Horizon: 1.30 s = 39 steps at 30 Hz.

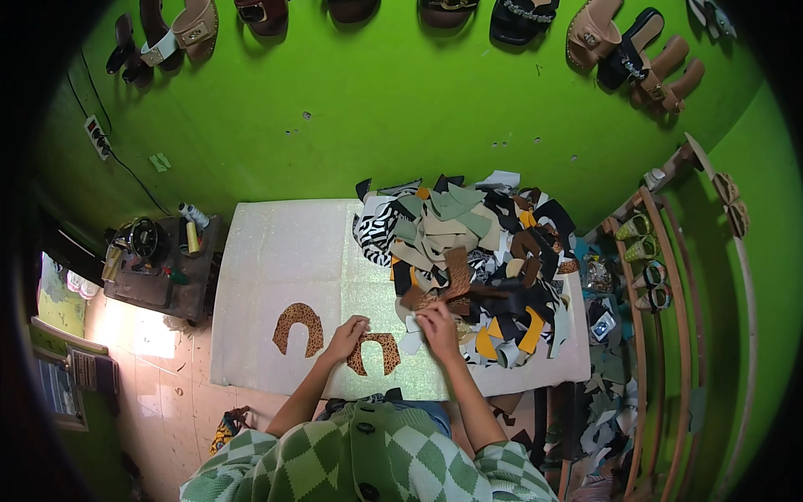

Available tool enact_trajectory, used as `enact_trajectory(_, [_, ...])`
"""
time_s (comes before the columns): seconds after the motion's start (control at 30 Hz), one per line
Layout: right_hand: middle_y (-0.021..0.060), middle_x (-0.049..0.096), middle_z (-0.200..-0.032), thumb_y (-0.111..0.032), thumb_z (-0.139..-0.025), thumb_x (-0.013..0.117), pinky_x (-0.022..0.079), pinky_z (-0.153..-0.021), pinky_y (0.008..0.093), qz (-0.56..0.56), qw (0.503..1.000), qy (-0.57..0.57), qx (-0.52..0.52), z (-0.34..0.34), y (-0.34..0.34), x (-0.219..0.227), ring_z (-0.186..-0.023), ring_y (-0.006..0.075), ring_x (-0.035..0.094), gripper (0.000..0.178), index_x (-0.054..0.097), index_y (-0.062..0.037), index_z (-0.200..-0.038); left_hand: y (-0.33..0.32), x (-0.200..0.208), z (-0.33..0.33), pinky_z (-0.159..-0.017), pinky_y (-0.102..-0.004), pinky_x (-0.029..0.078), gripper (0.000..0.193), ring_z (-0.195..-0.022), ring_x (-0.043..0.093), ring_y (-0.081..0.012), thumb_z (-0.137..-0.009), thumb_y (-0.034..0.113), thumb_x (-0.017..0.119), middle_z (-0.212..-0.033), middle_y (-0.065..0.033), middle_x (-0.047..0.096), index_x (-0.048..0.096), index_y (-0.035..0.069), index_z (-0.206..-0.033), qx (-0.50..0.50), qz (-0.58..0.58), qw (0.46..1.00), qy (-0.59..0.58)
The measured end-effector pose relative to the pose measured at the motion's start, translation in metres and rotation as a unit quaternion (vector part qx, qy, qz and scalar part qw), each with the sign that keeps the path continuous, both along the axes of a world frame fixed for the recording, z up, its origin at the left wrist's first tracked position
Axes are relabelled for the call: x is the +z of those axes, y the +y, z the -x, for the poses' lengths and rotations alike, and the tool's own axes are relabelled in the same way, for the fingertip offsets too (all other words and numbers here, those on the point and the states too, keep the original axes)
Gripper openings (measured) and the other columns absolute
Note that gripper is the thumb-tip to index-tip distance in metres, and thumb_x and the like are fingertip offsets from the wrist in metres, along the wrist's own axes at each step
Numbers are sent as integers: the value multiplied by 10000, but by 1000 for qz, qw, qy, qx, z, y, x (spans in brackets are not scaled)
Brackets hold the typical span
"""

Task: Sorting and matching leather and fabric shoe upper components on a workbench.

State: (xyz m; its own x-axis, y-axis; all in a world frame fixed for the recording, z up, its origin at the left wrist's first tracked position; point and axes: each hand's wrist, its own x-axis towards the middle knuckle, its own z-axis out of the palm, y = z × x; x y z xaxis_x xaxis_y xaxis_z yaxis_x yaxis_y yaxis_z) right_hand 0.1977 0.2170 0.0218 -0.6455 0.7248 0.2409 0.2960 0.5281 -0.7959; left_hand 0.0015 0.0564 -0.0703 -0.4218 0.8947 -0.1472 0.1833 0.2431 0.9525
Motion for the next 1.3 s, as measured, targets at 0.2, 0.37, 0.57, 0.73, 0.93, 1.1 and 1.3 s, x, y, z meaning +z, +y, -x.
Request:
enact_trajectory(0.2, [110,613,-999,-32,-827,563,477,-773,330,57,994,-18,92,3,-29,-17,-905,285,610,127,586,-10,-950,50,37,-21,-801,-263,455,518,-881,561,-114,-964,446,370,-1109,-56,553,282,124,-1359,-104,119,938,-309])
enact_trajectory(0.37, [115,615,-946,-34,-819,557,477,-744,349,64,990,-34,120,1,-34,-22,-854,317,610,117,566,-17,-935,71,20,-26,-768,-244,447,510,-910,544,-95,-961,383,414,-1206,-67,517,253,154,-1387,-6,83,935,-346])
enact_trajectory(0.57, [114,626,-884,-51,-778,601,482,-710,327,48,992,24,112,-12,-39,-21,-802,266,624,113,574,0,-875,75,31,-15,-736,-222,454,581,-964,552,-106,-939,261,492,-1237,-63,514,196,100,-1413,19,-6,921,-390])
enact_trajectory(0.73, [85,630,-836,-35,-778,636,455,-645,253,141,987,73,26,-16,-38,-30,-713,123,574,107,583,7,-861,80,47,-22,-753,-250,477,629,-903,566,-112,-796,15,667,-1153,-111,538,343,47,-1333,-99,-29,956,-275])
enact_trajectory(0.93, [67,606,-897,-6,-794,633,463,-667,220,140,986,85,-29,-12,-28,-31,-745,86,581,145,582,11,-929,91,15,-24,-715,-224,482,252,-873,568,-101,-839,13,603,-969,-58,593,518,8,-1076,-7,-46,975,-219])
enact_trajectory(1.1, [81,517,-1064,16,-779,613,470,-727,242,201,977,67,-5,-14,-29,-25,-831,136,584,215,548,-5,-982,87,9,-15,-643,-199,456,178,-769,558,-70,-879,56,570,-939,-18,591,538,26,-1052,52,-131,982,-127])
enact_trajectory(1.3, [148,420,-1231,-47,-689,668,377,-936,404,-97,985,-13,-142,-22,16,-12,-1162,298,443,507,496,-78,-1165,78,21,30,-753,-320,468,506,-821,572,-197,-811,158,653,-977,-131,582,439,7,-1244,217,-112,968,61])
